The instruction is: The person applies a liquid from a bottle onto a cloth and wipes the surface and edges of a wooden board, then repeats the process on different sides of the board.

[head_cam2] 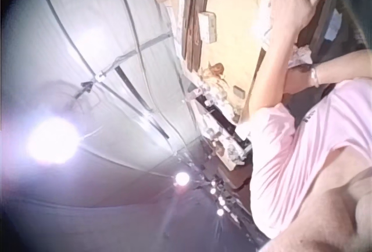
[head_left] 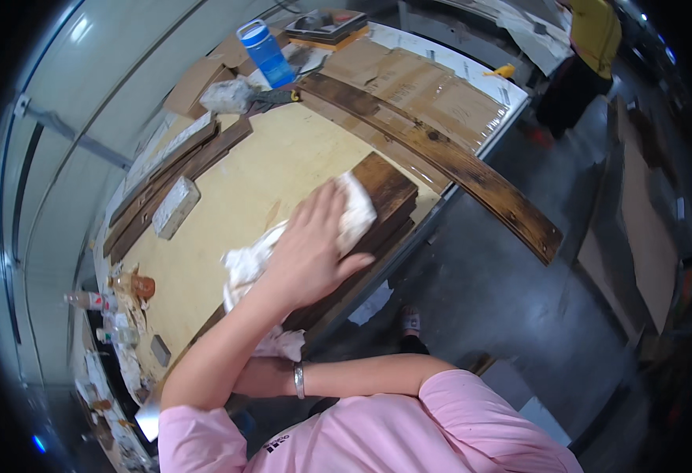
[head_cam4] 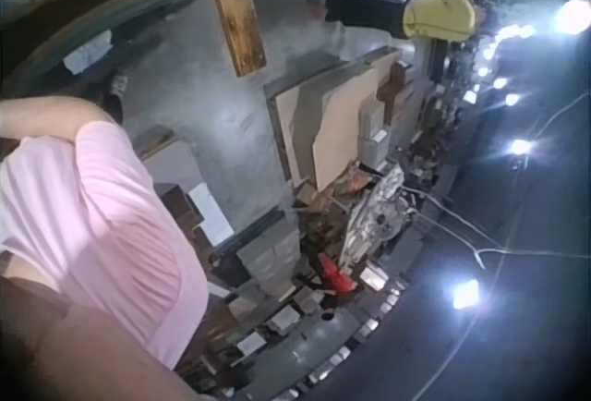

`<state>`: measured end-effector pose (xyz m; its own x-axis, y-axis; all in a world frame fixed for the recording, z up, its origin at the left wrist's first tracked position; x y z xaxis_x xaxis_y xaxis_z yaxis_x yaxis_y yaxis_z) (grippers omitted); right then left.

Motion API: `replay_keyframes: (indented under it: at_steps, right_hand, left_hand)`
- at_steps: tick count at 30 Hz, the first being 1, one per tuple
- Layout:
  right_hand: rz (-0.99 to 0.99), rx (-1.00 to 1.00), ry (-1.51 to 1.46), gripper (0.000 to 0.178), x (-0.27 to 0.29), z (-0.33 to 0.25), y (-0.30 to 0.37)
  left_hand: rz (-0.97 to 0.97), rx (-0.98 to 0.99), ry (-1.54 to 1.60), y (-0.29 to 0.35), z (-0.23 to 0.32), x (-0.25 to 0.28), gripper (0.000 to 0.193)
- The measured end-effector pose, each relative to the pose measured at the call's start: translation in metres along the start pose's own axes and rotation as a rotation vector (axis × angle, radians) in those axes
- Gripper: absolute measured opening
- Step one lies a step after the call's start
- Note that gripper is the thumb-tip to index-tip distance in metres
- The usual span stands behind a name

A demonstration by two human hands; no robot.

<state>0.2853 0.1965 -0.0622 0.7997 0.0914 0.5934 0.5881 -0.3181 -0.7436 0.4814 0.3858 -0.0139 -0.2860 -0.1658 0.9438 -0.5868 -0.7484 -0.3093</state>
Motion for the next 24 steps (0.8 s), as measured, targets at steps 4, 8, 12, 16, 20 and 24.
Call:
replay_keyframes:
  at_steps: [4,8,12,16,20,24]
  right_hand:
    - [0.005,-0.289,-0.534,0.038,-0.042,0.014,0.021]
    - [0.211,-0.140,-0.061,0.044,0.018,0.018,0.003]
    - [0.051,-0.341,-0.292,0.040,0.015,0.039,0.005]
    - [0.141,0.034,0.164,0.054,0.046,0.003,-0.023]
    - [0.002,-0.023,0.217,0.073,0.042,0.004,-0.022]
    - [-0.005,-0.006,0.274,0.076,0.045,-0.001,-0.025]
  left_hand:
    - [0.057,0.037,0.059,-0.032,0.002,-0.008,0.090]
    - [0.091,0.012,0.034,0.035,-0.021,0.013,0.079]
    - [0.037,0.092,0.117,0.133,-0.062,0.057,0.064]
    - [0.068,0.509,0.078,0.221,-0.121,0.115,0.047]
    - [0.340,0.572,-0.003,0.298,-0.127,0.162,0.046]
    - [0.249,0.446,-0.200,0.348,-0.081,0.144,0.046]
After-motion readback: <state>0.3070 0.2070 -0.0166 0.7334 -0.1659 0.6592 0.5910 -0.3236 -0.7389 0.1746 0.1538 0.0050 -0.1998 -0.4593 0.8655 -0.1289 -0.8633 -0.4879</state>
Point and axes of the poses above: each hand's wrist, its own y-axis away from the middle knuckle, its own x-axis out of the back of the hand, z = x × y, the point moved 10 cm from there along -y, towards the middle knuckle, and after that the axes turned 13 degrees about z, right-handed, at the moved point
